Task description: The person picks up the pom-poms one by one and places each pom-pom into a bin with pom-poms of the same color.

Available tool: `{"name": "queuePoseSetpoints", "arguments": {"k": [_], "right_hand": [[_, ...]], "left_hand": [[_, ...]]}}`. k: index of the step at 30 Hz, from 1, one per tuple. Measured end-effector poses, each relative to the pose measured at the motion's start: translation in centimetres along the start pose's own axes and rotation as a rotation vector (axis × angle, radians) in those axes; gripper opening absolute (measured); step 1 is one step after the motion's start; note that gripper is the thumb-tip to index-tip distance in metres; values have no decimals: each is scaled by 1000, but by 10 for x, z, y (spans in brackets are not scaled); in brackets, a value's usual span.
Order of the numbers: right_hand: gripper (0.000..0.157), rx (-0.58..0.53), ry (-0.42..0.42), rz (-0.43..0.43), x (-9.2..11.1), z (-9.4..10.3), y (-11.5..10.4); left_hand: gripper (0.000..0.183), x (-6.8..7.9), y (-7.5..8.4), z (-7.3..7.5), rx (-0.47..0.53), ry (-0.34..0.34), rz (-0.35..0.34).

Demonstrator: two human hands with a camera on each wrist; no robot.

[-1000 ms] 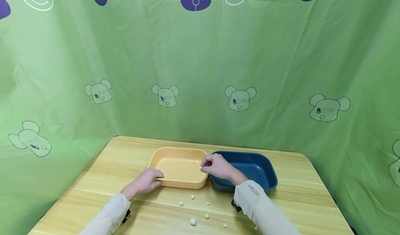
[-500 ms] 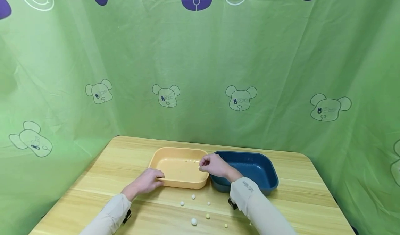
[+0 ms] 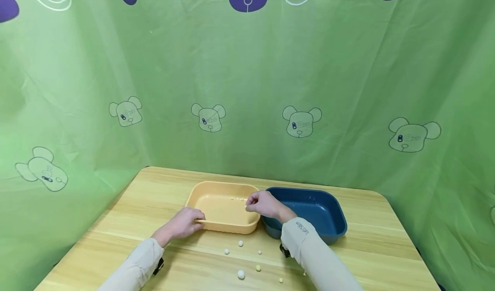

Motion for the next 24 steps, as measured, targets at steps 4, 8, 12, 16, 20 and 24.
{"name": "queuePoseSetpoints", "arguments": {"k": [4, 8, 12, 16, 20, 24], "right_hand": [[5, -5, 11, -13, -4, 0, 2], [5, -8, 12, -16, -8, -2, 2], [4, 7, 15, -19, -10, -4, 1], [4, 29, 28, -23, -14, -3, 0], [4, 28, 30, -38, -18, -3, 1], [4, 22, 27, -66, -21, -4, 4]], "left_hand": [[23, -1, 2, 2, 0, 7, -1], [24, -1, 5, 5, -2, 12, -8], [24, -1, 5, 5, -3, 13, -12], [24, -1, 5, 4, -15, 13, -9], [24, -1, 5, 5, -17, 15, -10], [24, 0, 5, 5, -15, 15, -9]]}}
Point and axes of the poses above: each hand's wrist, its own x-axis away from the middle knuckle, its own z-axis out of the back of the hand, y = z × x, the point moved 10 cm from there along -x, towards the middle knuckle, and after that the axes turned 7 degrees about -z, right-handed, at the moved point
